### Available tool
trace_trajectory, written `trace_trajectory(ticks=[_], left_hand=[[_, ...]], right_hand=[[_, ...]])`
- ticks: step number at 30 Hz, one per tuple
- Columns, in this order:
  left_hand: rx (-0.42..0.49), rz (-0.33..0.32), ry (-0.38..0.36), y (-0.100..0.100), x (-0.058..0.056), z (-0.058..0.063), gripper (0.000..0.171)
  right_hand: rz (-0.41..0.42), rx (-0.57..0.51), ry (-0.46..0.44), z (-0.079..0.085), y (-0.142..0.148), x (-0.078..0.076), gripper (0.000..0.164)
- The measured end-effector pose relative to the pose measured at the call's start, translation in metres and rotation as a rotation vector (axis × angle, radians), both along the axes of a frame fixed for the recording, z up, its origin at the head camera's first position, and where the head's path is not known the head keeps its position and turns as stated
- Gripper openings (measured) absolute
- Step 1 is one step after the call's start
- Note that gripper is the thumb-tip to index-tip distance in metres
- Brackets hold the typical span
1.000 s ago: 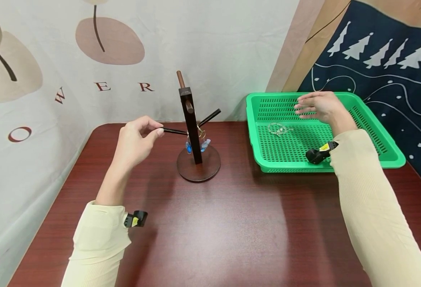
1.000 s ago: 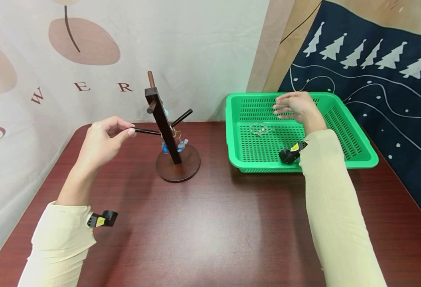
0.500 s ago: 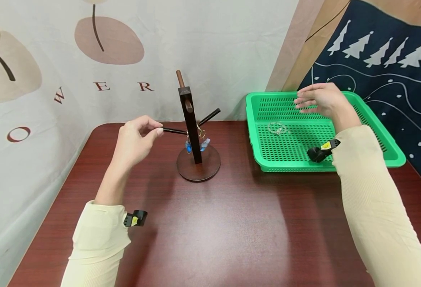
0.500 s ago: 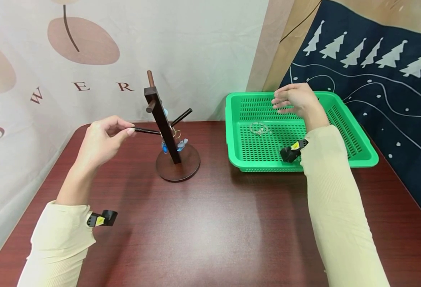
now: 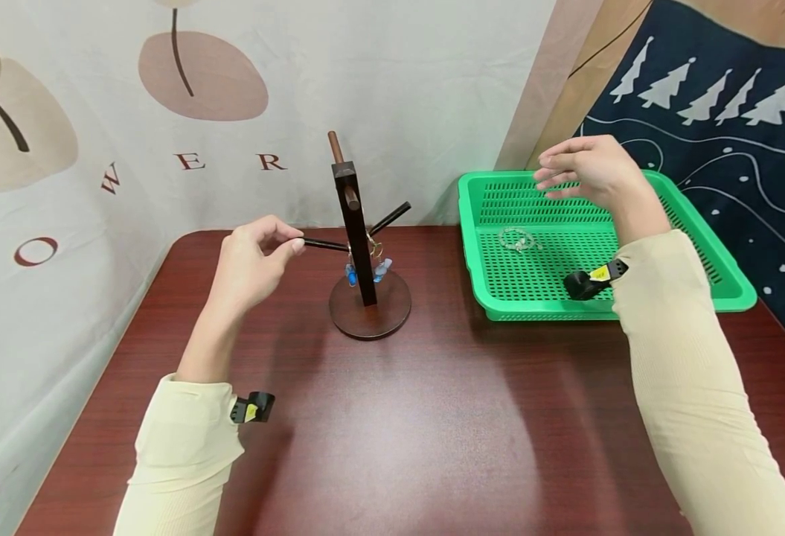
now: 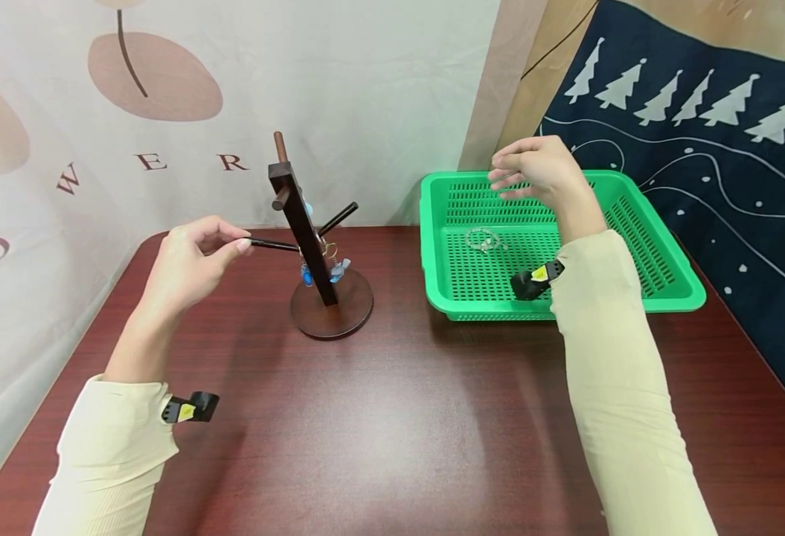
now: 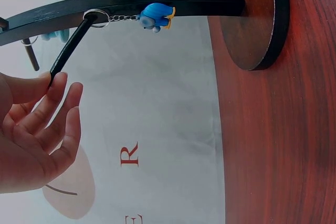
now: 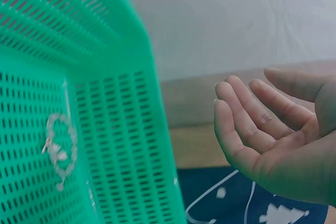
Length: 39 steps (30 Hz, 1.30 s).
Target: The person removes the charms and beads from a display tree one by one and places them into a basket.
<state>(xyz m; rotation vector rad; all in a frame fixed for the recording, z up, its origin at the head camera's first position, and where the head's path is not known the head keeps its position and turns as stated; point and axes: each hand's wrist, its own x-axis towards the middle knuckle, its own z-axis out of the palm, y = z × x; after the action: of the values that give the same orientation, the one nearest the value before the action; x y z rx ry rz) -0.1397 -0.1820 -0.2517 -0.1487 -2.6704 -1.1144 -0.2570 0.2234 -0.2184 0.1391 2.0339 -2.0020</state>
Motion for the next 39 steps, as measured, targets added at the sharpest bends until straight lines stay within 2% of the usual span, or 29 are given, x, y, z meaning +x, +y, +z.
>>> trace_trajectory(ticks=[9, 16, 27, 39], left_hand=[[-0.002, -0.003, 0.003, -0.001, 0.000, 0.000, 0.012], [0.005, -0.006, -0.007, 0.000, 0.001, 0.001, 0.012], [-0.001, -0.006, -0.005, 0.000, 0.001, 0.002, 0.011], [-0.007, -0.005, -0.004, 0.000, 0.001, 0.002, 0.011]], right_hand=[[0.052, 0.025, 0.093, 0.014, -0.026, 0.013, 0.009], [0.086, 0.068, 0.142, 0.016, -0.045, 0.022, 0.010], [0.170, 0.225, 0.203, 0.002, -0.083, 0.034, 0.021], [0.302, 0.262, 0.234, -0.020, -0.118, 0.048, 0.019]])
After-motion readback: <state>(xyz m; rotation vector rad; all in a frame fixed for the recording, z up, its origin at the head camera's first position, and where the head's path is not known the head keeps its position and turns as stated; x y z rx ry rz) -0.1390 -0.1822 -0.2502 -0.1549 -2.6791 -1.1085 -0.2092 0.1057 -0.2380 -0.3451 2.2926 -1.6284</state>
